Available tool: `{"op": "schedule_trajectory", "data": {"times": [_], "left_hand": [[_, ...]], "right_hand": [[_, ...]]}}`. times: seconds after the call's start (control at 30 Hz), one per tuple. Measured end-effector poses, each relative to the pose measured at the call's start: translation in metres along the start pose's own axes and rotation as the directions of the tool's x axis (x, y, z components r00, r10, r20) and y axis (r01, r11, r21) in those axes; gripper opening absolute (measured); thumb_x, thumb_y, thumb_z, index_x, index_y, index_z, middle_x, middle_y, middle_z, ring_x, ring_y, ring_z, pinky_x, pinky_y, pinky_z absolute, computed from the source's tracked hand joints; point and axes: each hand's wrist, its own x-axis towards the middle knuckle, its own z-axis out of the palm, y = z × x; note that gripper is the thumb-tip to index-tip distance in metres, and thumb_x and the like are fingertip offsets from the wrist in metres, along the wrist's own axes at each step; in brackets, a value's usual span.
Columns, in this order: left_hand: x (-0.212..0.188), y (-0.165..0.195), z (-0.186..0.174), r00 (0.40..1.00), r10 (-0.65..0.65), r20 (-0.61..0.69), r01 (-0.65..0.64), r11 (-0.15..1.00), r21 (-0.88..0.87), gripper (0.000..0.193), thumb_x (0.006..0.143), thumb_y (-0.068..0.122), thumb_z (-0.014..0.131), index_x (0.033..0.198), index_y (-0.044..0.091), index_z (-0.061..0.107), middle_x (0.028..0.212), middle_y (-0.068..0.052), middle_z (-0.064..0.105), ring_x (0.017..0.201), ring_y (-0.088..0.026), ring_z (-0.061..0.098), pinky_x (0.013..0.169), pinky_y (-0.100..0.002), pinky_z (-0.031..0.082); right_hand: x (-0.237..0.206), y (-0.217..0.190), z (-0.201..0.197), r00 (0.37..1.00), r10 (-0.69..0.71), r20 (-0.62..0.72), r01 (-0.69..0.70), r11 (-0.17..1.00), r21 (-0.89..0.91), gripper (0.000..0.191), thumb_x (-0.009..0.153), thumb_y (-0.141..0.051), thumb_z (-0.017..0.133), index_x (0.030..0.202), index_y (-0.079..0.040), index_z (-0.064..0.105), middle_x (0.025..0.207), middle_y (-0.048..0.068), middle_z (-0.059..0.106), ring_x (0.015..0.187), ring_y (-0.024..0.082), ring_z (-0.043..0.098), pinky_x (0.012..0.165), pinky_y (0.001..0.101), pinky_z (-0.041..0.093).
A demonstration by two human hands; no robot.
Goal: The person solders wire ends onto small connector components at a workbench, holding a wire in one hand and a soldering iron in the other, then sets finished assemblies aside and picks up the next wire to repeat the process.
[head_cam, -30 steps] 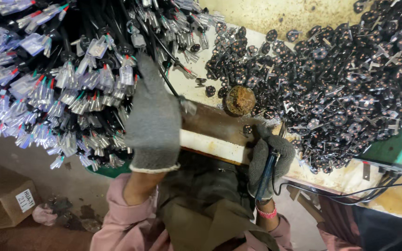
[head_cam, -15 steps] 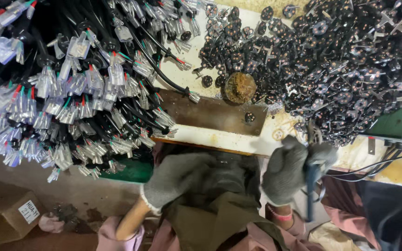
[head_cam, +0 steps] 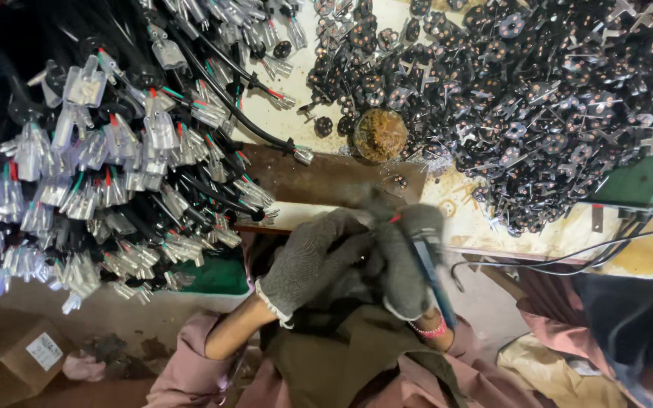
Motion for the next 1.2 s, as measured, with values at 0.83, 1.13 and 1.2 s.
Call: {"op": "schedule_trajectory", "data": {"times": [0.83,1.13,1.2], "left_hand": [[-0.021,0.014,0.002,0.918,0.396,-0.033,-0.387,0.91,0.15,0.029,0.094,0.015,0.069,0.12,0.001,0.067,0.108,-0.018,0.072,0.1,-0.034,0.071,0.085,-0.039,0.057],[-0.093,0.075,-0.126,0.822,0.36,-0.442,0.15,0.612,0.776,0.039,0.096,0.03,0.066,0.123,0.002,0.06,0.098,-0.018,0.07,0.089,-0.037,0.071,0.074,-0.044,0.056],[-0.077,0.052,-0.119,0.856,0.203,-0.476,0.305,0.543,0.782,0.042,0.097,0.033,0.065,0.124,0.002,0.058,0.096,-0.018,0.07,0.086,-0.038,0.071,0.072,-0.045,0.056]], "right_hand": [[-0.007,0.06,-0.017,0.825,0.515,-0.234,-0.121,0.566,0.816,0.013,0.113,-0.014,0.059,0.114,-0.002,0.064,0.093,0.003,0.056,0.084,0.011,0.051,0.078,0.026,0.044],[0.021,0.041,-0.016,0.857,0.384,-0.344,-0.153,0.826,0.543,0.02,0.111,-0.018,0.06,0.117,0.0,0.064,0.087,0.005,0.059,0.07,0.012,0.054,0.064,0.0262,0.042],[0.02,0.033,-0.015,0.901,0.26,-0.346,-0.068,0.875,0.48,0.023,0.112,-0.018,0.057,0.122,0.001,0.064,0.095,0.005,0.062,0.074,0.012,0.055,0.066,0.026,0.043]]}}
